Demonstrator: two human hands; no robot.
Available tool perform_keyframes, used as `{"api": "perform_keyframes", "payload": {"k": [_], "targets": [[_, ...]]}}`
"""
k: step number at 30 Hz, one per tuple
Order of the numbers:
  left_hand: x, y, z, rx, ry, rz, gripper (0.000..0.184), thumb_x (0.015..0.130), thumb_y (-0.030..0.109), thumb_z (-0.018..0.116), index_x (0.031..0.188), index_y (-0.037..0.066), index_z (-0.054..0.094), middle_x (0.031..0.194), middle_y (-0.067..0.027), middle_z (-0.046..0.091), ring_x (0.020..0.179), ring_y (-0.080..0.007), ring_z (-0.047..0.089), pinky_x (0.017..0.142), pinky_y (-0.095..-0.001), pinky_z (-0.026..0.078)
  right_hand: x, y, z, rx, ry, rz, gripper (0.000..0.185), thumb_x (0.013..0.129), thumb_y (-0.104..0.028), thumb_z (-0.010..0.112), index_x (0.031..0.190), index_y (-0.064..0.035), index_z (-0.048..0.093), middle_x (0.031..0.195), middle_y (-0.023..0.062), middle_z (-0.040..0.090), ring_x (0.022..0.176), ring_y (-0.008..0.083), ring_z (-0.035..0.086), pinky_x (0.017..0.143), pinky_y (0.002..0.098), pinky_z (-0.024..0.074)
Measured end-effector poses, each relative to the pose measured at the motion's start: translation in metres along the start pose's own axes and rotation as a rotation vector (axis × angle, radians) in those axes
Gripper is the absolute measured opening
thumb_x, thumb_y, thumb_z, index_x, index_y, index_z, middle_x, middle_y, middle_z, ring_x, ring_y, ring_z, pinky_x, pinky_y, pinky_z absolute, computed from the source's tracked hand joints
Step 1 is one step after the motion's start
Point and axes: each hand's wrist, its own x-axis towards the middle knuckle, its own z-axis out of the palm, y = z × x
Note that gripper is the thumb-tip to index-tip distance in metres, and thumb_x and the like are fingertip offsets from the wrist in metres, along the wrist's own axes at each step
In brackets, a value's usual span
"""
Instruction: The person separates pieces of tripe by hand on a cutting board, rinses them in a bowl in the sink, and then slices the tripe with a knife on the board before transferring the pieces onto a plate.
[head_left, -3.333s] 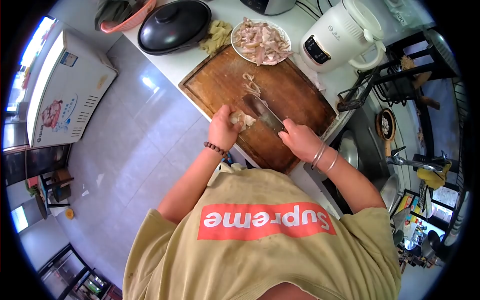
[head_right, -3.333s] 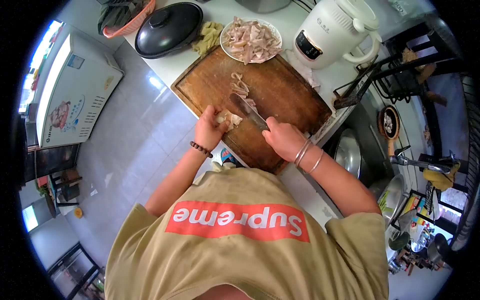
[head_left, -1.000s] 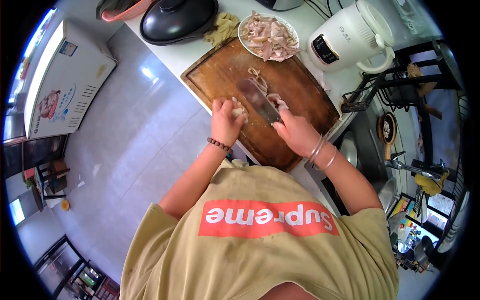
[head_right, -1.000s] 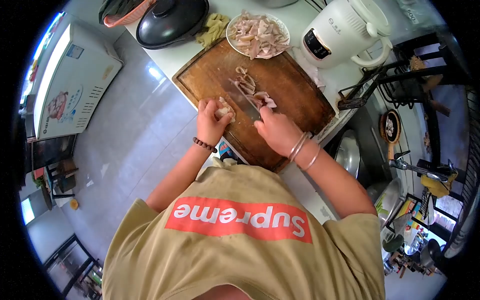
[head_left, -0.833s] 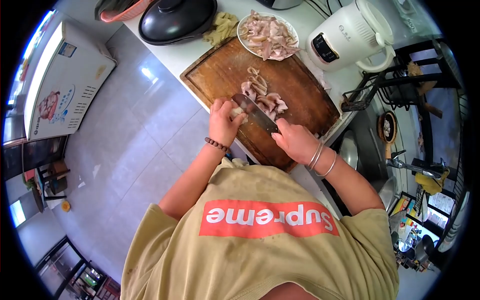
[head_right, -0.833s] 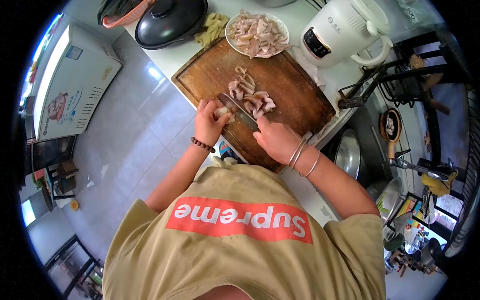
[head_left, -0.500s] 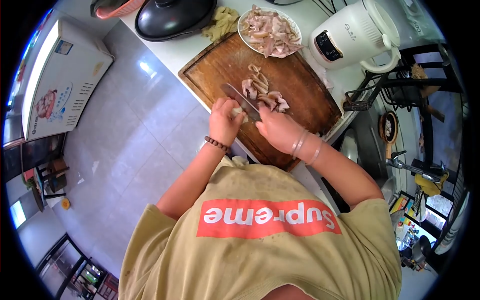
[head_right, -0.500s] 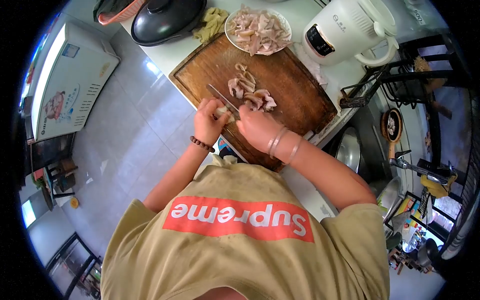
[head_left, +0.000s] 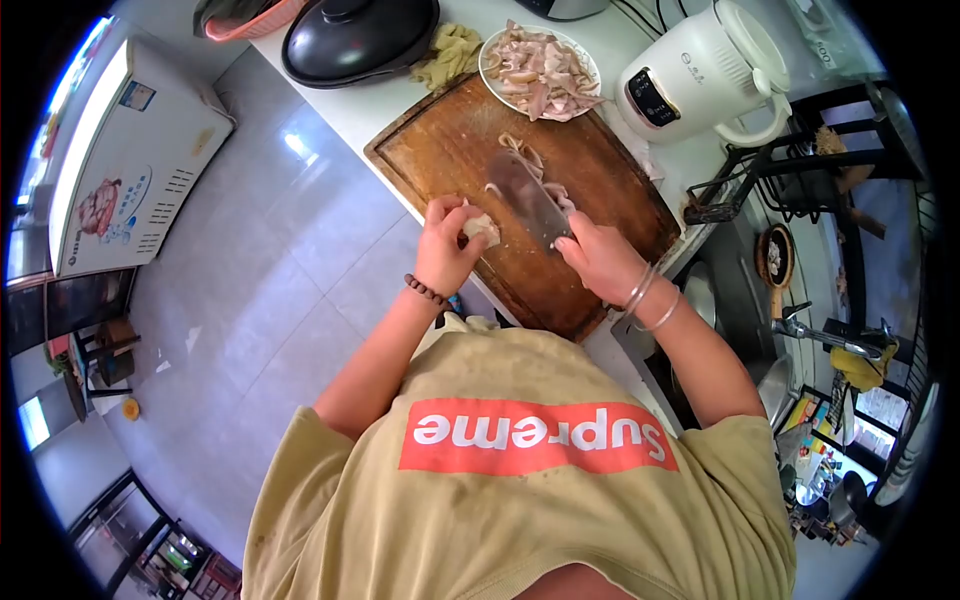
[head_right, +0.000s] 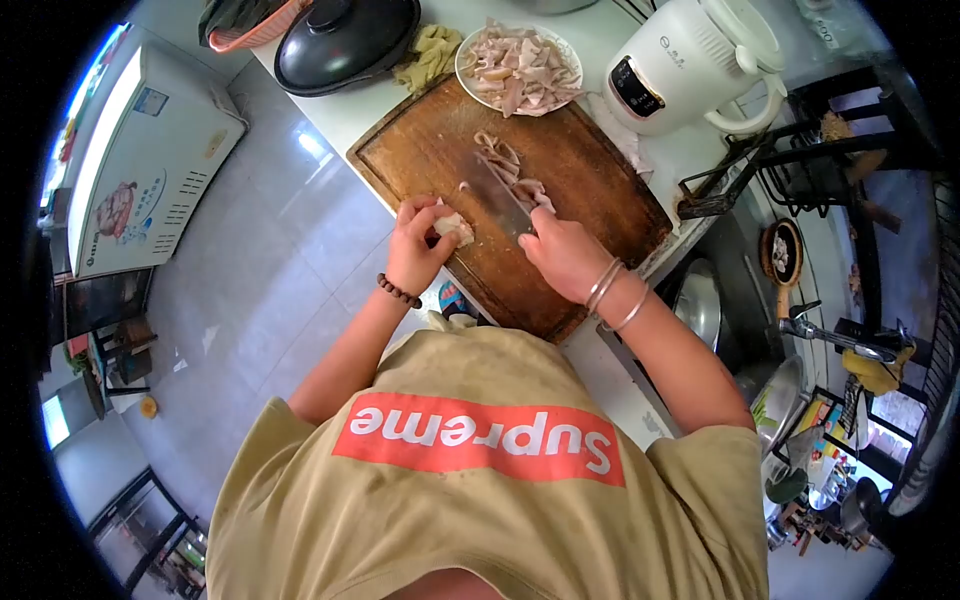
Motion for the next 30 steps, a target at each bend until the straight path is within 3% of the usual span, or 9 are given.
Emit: {"api": "perform_keyframes", "payload": {"k": [4,7,10,12,13,15,21,28,30], "targets": [[-0.001,-0.002,-0.002,-0.056,-0.020,-0.019,0.023,0.066,-0.003,0.059,0.087,0.004,0.057,0.094,-0.0085,0.051,0.079,-0.0190,0.054,0.062,-0.0265,0.047,-0.017,-0.019,-0.013,0.067,-0.152,0.052,0.021,0.084,-0.017,0.048,0.083,0.0002,0.036,0.065,0.0244,0.051,0.067,0.0441,0.049,0.056,0.0441,0.0386],[-0.001,-0.005,0.001,0.107,-0.013,0.023,0.026,0.064,-0.005,0.057,0.088,0.005,0.056,0.093,-0.0097,0.051,0.079,-0.0210,0.054,0.062,-0.0271,0.046,-0.020,-0.005,-0.006,-0.032,-0.119,-0.112,0.023,0.084,-0.018,0.047,0.081,0.0002,0.034,0.064,0.0222,0.051,0.059,0.0395,0.051,0.051,0.0419,0.0386],[0.002,-0.004,0.000,0.170,0.003,0.101,0.025,0.064,-0.004,0.057,0.088,0.005,0.056,0.094,-0.0110,0.052,0.076,-0.0234,0.054,0.064,-0.0280,0.046,-0.015,-0.002,-0.005,-0.091,-0.066,-0.198,0.023,0.086,-0.019,0.046,0.080,0.0001,0.034,0.061,0.0190,0.050,0.047,0.0295,0.053,0.045,0.0373,0.0394],[0.004,-0.006,0.001,0.130,-0.046,0.049,0.024,0.065,-0.003,0.057,0.088,0.005,0.056,0.094,-0.0111,0.052,0.074,-0.0245,0.054,0.064,-0.0288,0.046,-0.010,-0.013,-0.014,0.070,-0.242,-0.034,0.024,0.086,-0.020,0.045,0.079,0.0004,0.034,0.060,0.0164,0.050,0.041,0.0209,0.052,0.041,0.0338,0.0398],[0.003,-0.006,0.001,0.131,-0.048,0.048,0.024,0.065,-0.003,0.057,0.088,0.005,0.056,0.094,-0.0111,0.052,0.074,-0.0245,0.054,0.064,-0.0288,0.046,-0.007,-0.019,-0.017,0.072,-0.242,-0.033,0.024,0.086,-0.020,0.045,0.079,0.0004,0.034,0.060,0.0164,0.050,0.041,0.0209,0.052,0.041,0.0338,0.0398],[0.003,-0.008,-0.001,0.079,-0.071,0.006,0.024,0.065,-0.002,0.058,0.088,0.004,0.055,0.094,-0.0105,0.052,0.073,-0.0243,0.054,0.064,-0.0291,0.046,0.001,-0.031,-0.020,0.177,-0.380,0.224,0.023,0.084,-0.020,0.047,0.083,0.0026,0.040,0.069,0.0249,0.054,0.068,0.0428,0.053,0.060,0.0459,0.0422],[0.002,-0.006,0.000,0.087,-0.058,-0.022,0.025,0.064,-0.005,0.058,0.087,0.004,0.055,0.094,-0.0098,0.052,0.071,-0.0229,0.055,0.063,-0.0282,0.045,0.019,-0.020,0.016,-0.030,-0.101,-0.121,0.023,0.083,-0.020,0.049,0.082,0.0022,0.041,0.069,0.0239,0.055,0.068,0.0406,0.055,0.059,0.0462,0.0437],[-0.002,-0.007,0.006,0.062,0.011,0.043,0.022,0.064,-0.006,0.057,0.084,0.003,0.053,0.093,-0.0094,0.052,0.071,-0.0220,0.055,0.062,-0.0269,0.045,0.031,-0.021,0.047,-0.096,0.020,-0.094,0.025,0.082,-0.022,0.049,0.085,0.0015,0.041,0.067,0.0235,0.055,0.067,0.0407,0.055,0.059,0.0473,0.0443],[-0.005,-0.004,0.003,-0.043,-0.017,-0.092,0.023,0.066,-0.007,0.057,0.085,0.002,0.051,0.095,-0.0096,0.050,0.075,-0.0213,0.056,0.062,-0.0260,0.047,0.024,-0.015,0.043,-0.114,0.006,-0.016,0.025,0.082,-0.021,0.049,0.086,0.0013,0.040,0.066,0.0237,0.055,0.066,0.0409,0.055,0.059,0.0472,0.0444]]}}
